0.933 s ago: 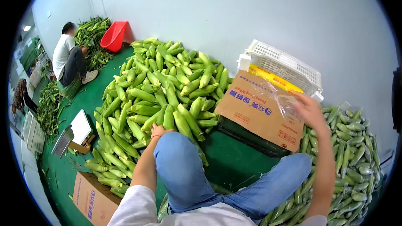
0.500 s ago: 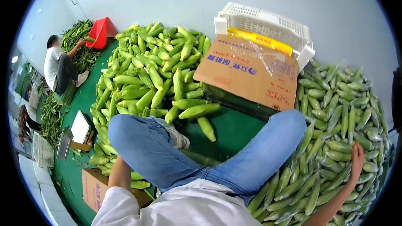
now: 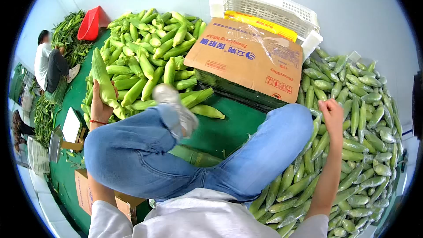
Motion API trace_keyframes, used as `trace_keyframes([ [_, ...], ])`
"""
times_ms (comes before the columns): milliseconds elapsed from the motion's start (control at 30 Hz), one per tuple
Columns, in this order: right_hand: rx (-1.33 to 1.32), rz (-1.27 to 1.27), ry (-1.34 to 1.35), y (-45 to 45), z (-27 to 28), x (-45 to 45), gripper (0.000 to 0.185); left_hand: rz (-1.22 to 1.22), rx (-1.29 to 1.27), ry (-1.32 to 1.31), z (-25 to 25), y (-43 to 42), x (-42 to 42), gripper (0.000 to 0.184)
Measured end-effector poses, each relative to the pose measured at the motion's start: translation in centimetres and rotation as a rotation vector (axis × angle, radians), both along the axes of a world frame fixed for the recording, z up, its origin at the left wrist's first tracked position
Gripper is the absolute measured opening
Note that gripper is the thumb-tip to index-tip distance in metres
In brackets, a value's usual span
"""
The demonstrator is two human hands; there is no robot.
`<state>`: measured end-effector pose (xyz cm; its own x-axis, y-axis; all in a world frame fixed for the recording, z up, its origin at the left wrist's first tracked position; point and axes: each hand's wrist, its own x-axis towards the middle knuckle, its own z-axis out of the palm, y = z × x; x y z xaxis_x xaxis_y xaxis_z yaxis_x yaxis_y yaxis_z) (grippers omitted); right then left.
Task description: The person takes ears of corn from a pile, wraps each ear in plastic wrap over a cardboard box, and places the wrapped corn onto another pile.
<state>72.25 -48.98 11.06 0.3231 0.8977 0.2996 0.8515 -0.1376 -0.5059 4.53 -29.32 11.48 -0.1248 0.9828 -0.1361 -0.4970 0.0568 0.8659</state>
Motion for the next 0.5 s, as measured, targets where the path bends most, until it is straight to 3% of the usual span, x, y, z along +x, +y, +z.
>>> trace_keyframes([
  [100, -0.023, -0.129, 0.173, 0.5, -2.9, -0.1, 0.034, 0.004, -0.013, 0.008, -0.1, -0.1, 4.5, 0.054],
  [167, -0.019, -0.171, 0.278, 1.1, -4.1, -1.4, 0.031, -0.249, -0.068, 0.035, -1.8, 1.6, 5.5, 0.050],
  [233, -0.036, -0.196, 0.316, 3.2, -3.7, -4.4, 0.027, -0.291, -0.043, 0.477, -1.4, 3.0, 10.5, 0.052],
  [300, 0.075, -0.058, 0.206, 6.3, -7.0, -3.9, 0.023, -0.455, -0.056, 0.807, -2.0, 5.1, 15.5, 0.056],
  [400, 0.073, 0.047, 0.070, 11.4, -7.8, -5.1, 0.026, -0.687, 0.317, 1.115, -2.4, 9.1, 24.1, 0.065],
  [500, 0.100, 0.076, -0.048, 17.1, -10.1, -5.2, 0.039, -0.786, 0.833, 1.329, -7.1, 16.9, 30.9, 0.072],
])
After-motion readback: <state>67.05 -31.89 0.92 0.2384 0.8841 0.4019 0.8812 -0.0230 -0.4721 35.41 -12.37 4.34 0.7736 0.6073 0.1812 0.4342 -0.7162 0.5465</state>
